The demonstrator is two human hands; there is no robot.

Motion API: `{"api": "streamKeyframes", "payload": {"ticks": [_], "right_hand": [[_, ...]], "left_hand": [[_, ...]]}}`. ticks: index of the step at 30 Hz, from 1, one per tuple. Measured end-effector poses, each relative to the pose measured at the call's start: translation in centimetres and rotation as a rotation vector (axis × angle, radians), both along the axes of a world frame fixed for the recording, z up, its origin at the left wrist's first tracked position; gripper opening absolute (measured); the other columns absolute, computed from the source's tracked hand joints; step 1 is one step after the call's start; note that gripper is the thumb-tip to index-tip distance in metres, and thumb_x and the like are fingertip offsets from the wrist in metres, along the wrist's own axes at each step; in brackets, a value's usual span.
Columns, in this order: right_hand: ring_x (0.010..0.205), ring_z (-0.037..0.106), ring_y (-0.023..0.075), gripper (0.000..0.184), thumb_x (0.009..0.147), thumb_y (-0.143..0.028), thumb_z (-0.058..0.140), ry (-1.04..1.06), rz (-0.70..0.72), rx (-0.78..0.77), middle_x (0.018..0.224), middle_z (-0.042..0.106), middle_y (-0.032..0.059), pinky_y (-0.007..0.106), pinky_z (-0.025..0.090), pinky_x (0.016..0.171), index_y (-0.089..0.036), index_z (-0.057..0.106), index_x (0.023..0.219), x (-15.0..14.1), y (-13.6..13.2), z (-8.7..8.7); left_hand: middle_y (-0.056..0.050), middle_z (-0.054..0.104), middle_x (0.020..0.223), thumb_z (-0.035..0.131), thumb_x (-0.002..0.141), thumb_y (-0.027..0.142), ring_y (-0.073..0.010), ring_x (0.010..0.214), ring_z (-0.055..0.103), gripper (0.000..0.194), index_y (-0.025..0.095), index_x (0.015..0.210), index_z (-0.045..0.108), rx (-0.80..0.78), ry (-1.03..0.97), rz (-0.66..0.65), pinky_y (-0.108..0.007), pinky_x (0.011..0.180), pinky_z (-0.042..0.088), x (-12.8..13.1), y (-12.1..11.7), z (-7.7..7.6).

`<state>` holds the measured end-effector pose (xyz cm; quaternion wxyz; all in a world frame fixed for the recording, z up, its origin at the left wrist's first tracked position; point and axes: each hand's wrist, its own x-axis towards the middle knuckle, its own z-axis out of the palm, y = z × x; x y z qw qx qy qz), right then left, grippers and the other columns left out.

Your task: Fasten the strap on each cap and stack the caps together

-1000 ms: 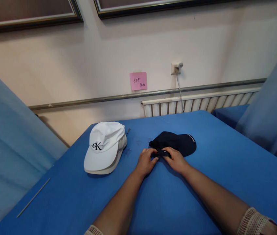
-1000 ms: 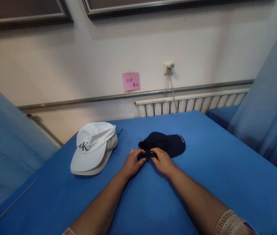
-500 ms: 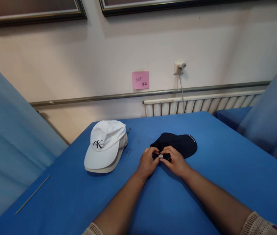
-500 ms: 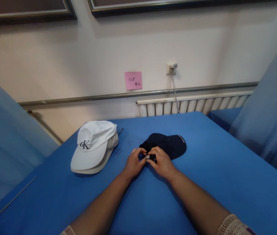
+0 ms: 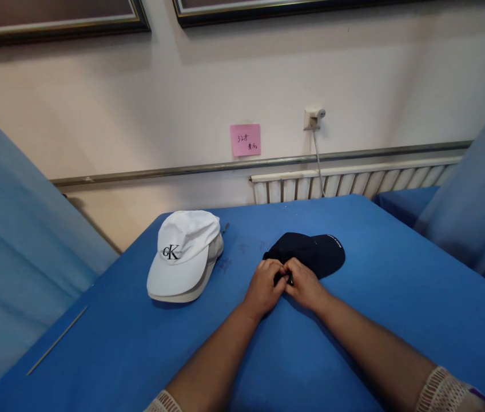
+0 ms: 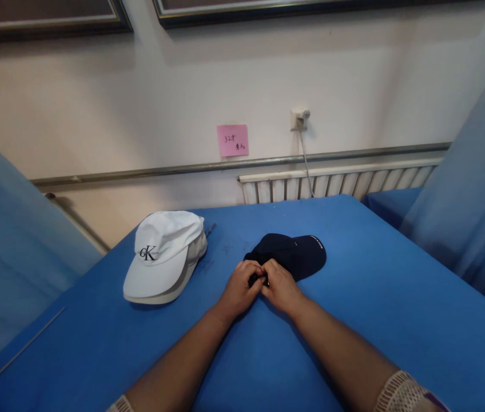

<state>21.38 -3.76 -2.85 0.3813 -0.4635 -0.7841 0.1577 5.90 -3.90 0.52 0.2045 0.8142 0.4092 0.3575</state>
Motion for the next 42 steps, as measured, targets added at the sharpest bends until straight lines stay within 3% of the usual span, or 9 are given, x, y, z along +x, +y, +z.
{"api": "streamKeyframes", "payload": {"ticks": [6,10,14,18,23,29,33,38,42], "right_hand": [[0.076,0.058,0.0177,0.016,0.083,-0.031,0.064,-0.025,-0.036,0.045,0.089,0.058,0.0033,0.031,0.046,0.070,-0.021,0.059,0.094,0.2,-0.1,0.3],[0.074,0.060,0.0171,0.018,0.083,-0.036,0.065,0.041,-0.047,0.069,0.088,0.060,0.0033,0.030,0.048,0.069,-0.023,0.063,0.096,0.2,-0.2,0.5],[0.076,0.060,0.0166,0.014,0.085,-0.032,0.063,0.124,-0.052,0.125,0.087,0.059,0.0037,0.029,0.049,0.070,-0.023,0.064,0.096,0.3,-0.3,0.8],[0.079,0.059,0.0175,0.012,0.086,-0.028,0.060,0.156,-0.049,0.163,0.089,0.058,0.0049,0.030,0.049,0.071,-0.022,0.063,0.097,0.4,-0.5,1.2],[0.080,0.058,0.0192,0.020,0.084,-0.032,0.063,0.084,-0.030,0.168,0.090,0.057,0.0058,0.033,0.049,0.073,-0.022,0.062,0.101,0.2,-0.7,1.3],[0.077,0.056,0.0189,0.012,0.084,-0.027,0.059,0.038,-0.053,0.203,0.087,0.057,0.0059,0.033,0.048,0.071,-0.021,0.061,0.094,-0.1,-0.9,1.6],[0.079,0.056,0.0193,0.012,0.085,-0.026,0.058,0.046,-0.025,0.255,0.089,0.058,0.0071,0.034,0.046,0.072,-0.020,0.059,0.095,0.0,-1.7,2.3],[0.078,0.055,0.0188,0.010,0.086,-0.027,0.058,0.011,0.099,0.250,0.092,0.059,0.0070,0.034,0.045,0.072,-0.021,0.058,0.093,-0.2,-2.4,2.7],[0.082,0.057,0.0184,0.007,0.089,-0.023,0.052,0.201,0.065,0.225,0.091,0.058,0.0067,0.033,0.048,0.074,-0.022,0.057,0.094,-0.3,-1.8,2.5]], "left_hand": [[-0.004,0.065,0.086,0.057,0.084,0.031,-0.0182,0.084,0.059,0.016,0.018,0.088,0.063,-0.172,-0.307,0.178,-0.032,0.080,0.045,-0.4,0.8,-0.5],[-0.005,0.067,0.088,0.065,0.076,0.041,-0.0164,0.081,0.062,0.028,0.016,0.088,0.063,-0.371,-0.553,0.179,-0.028,0.075,0.047,-0.7,1.2,-0.5],[-0.002,0.064,0.068,0.056,0.080,0.054,-0.0106,0.053,0.056,0.038,0.016,0.081,0.058,-0.592,-0.672,0.343,-0.021,0.049,0.041,-1.2,1.5,-0.9],[-0.003,0.065,0.065,0.064,0.076,0.047,-0.0098,0.047,0.055,0.033,0.016,0.081,0.054,-0.858,-0.709,0.259,-0.020,0.044,0.038,-1.1,1.4,-1.2],[0.004,0.060,0.060,0.080,0.062,0.028,-0.0091,0.052,0.057,0.039,0.016,0.089,0.055,-0.845,-0.906,0.223,-0.021,0.056,0.045,-0.3,0.8,-1.3],[0.005,0.057,0.055,0.077,0.061,0.016,-0.0080,0.045,0.053,0.030,0.015,0.082,0.057,-0.853,-0.999,0.297,-0.019,0.048,0.040,0.1,1.2,-1.8],[0.005,0.057,0.056,0.068,0.069,0.010,-0.0083,0.048,0.054,0.016,0.015,0.078,0.056,-0.817,-1.115,0.403,-0.019,0.050,0.044,-0.9,2.2,-1.8],[-0.004,0.061,0.071,0.050,0.083,0.010,-0.0127,0.069,0.065,0.007,0.015,0.078,0.052,-0.861,-1.298,0.450,-0.024,0.068,0.054,-4.0,4.0,-0.2],[-0.013,0.064,0.094,0.042,0.092,0.030,-0.0210,0.090,0.067,0.017,0.016,0.090,0.050,-0.975,-1.454,0.406,-0.035,0.075,0.057,-4.7,3.9,0.6]]}}
